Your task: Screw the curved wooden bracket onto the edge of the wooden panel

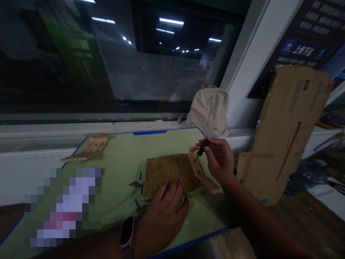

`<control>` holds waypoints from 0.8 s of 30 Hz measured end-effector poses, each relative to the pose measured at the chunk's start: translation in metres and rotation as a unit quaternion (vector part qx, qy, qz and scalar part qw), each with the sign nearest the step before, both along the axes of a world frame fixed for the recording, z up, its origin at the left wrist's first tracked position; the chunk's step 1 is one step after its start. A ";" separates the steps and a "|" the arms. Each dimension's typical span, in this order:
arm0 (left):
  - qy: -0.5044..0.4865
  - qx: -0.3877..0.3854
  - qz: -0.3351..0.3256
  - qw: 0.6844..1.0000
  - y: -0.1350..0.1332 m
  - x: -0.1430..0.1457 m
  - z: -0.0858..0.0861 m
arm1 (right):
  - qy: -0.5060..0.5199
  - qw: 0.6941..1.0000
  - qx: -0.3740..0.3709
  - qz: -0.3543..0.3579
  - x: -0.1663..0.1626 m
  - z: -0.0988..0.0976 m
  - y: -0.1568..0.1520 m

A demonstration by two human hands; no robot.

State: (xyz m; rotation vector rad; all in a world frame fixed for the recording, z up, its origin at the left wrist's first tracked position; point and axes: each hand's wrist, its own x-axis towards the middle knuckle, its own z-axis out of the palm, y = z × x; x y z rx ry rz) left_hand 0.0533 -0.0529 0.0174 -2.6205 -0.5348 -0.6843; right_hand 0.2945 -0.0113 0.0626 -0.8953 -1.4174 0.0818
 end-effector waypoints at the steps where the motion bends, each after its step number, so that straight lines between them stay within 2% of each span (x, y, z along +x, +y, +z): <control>1: -0.003 -0.001 -0.001 1.000 0.000 0.000 0.000 | 0.016 1.000 0.004 -0.018 0.000 0.001 0.000; 4: 0.000 -0.006 0.000 1.000 0.000 0.000 0.000 | 0.010 0.996 0.031 -0.086 0.007 0.003 0.002; 6: 0.007 -0.006 0.000 1.000 0.000 0.000 -0.001 | -0.024 0.994 0.031 -0.100 0.013 0.003 0.003; 9: 0.002 -0.004 -0.003 1.000 0.000 0.000 -0.001 | -0.052 0.998 0.001 -0.047 0.013 0.004 0.002; 11: -0.006 -0.003 -0.005 1.000 0.000 0.000 -0.001 | -0.036 0.999 -0.021 0.010 0.009 0.003 0.000; 13: -0.005 -0.003 -0.005 1.000 0.000 0.001 0.000 | -0.002 0.999 -0.030 0.029 0.004 0.003 0.000; 16: 0.004 -0.005 -0.006 1.000 0.000 0.000 0.001 | 0.025 0.999 0.002 -0.040 0.005 0.001 0.000; 19: -0.001 -0.007 -0.006 1.000 -0.001 0.000 0.002 | -0.027 0.995 0.032 -0.086 0.013 0.001 0.002; 21: -0.004 -0.005 -0.005 1.000 -0.001 0.000 0.002 | -0.059 0.996 0.022 -0.060 0.014 0.002 0.002; 24: 0.002 -0.003 -0.003 1.000 -0.001 0.000 0.001 | -0.032 0.999 -0.014 0.018 0.009 0.003 0.002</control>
